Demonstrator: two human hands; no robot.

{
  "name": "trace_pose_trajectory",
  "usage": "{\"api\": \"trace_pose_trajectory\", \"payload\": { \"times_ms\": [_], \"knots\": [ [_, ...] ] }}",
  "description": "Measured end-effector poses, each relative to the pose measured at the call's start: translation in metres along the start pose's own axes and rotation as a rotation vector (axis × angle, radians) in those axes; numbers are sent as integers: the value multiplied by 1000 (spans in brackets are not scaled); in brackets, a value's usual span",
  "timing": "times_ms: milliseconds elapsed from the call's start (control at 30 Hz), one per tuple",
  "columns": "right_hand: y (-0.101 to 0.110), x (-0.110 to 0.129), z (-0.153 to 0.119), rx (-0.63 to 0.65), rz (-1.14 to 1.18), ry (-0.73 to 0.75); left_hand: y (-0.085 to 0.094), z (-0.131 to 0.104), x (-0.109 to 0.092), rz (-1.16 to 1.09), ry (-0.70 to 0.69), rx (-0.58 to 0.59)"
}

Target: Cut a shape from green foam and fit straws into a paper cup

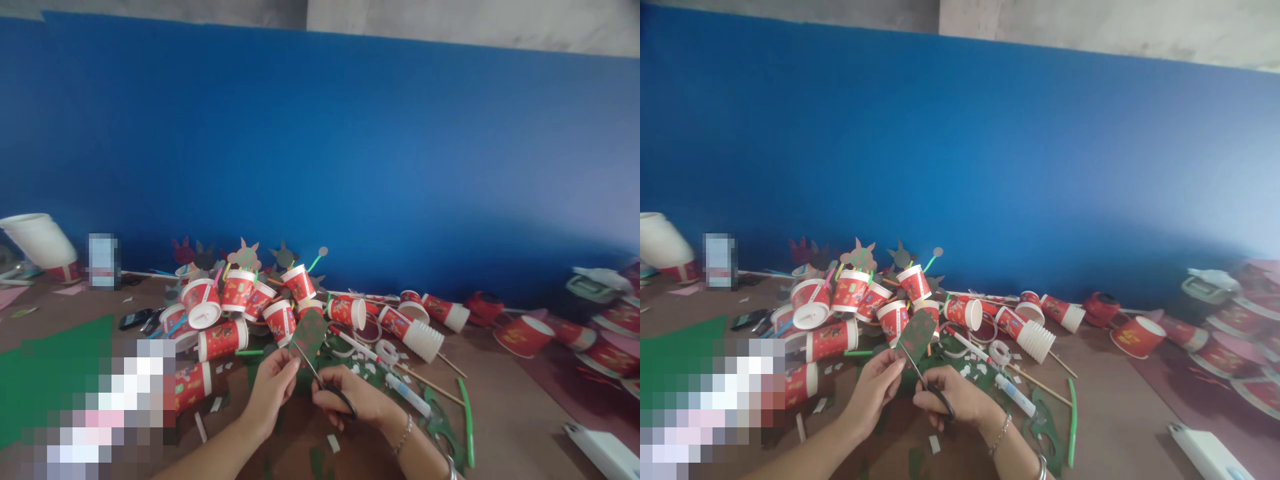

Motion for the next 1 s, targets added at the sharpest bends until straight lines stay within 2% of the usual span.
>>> {"api": "trace_pose_trajectory", "payload": {
  "times_ms": [1000],
  "knots": [
    [-8, 2, 1, -19, 1, 1, -1, 2, 3, -27, -8, 40]
  ]
}}
Point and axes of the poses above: each hand's wrist, its own z-axis towards the middle knuckle, its own y-axis out of the back of the hand, x = y × z, the point moved 6 cm from there along z, towards the middle knuckle, and after that the axes turned 8 degrees about -x, right-handed, at the moved point
